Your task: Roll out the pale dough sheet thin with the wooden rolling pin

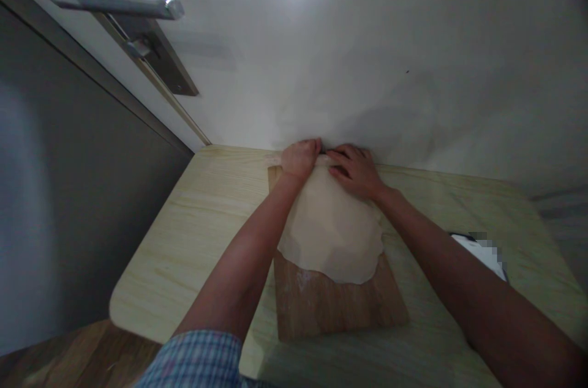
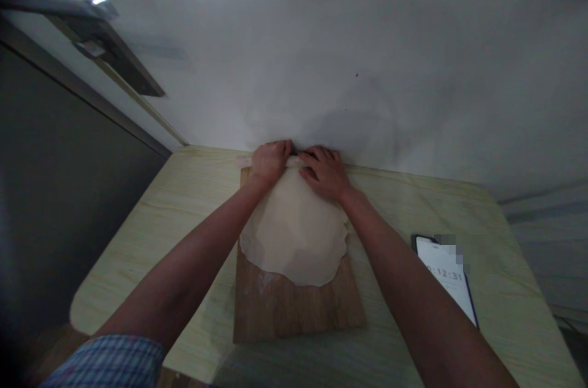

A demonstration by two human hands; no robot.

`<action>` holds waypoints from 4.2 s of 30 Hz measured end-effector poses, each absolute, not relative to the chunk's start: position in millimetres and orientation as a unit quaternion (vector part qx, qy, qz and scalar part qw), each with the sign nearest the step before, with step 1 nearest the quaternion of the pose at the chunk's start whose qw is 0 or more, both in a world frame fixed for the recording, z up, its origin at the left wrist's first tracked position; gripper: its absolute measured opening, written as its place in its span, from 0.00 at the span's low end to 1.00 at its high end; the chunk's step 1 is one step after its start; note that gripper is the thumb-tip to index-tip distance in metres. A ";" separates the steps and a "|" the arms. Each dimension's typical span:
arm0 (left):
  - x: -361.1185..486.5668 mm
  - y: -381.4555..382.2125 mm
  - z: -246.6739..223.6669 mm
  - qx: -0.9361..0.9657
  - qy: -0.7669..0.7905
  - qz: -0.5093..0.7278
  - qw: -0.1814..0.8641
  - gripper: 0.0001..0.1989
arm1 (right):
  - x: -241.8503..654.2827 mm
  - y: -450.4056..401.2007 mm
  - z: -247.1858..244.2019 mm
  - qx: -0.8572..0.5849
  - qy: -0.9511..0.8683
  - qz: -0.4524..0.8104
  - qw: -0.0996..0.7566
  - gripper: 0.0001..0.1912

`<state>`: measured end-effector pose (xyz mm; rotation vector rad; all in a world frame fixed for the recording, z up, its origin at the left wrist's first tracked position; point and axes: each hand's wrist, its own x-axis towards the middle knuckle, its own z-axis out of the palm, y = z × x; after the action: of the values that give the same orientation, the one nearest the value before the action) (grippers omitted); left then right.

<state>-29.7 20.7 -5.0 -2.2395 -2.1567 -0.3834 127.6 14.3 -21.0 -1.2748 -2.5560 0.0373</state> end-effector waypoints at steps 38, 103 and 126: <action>-56.3 -127.7 -4.3 -0.733 -0.671 -0.085 0.076 0.24 | 108.2 -66.3 6.9 -0.482 -0.871 -0.088 0.042 0.17; -51.2 -149.3 22.0 -0.802 -0.576 -0.097 0.122 0.12 | 157.6 -140.8 4.0 -0.465 -0.875 -0.069 0.116 0.10; -14.0 -142.9 -4.4 -0.753 -0.650 -0.104 0.012 0.21 | 128.0 -123.8 -9.3 -0.575 -0.810 -0.045 0.109 0.23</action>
<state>-14.0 -142.9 -4.4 -2.3468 -2.0258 -0.3255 128.0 -123.8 -9.3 -1.6906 -2.3815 -0.1327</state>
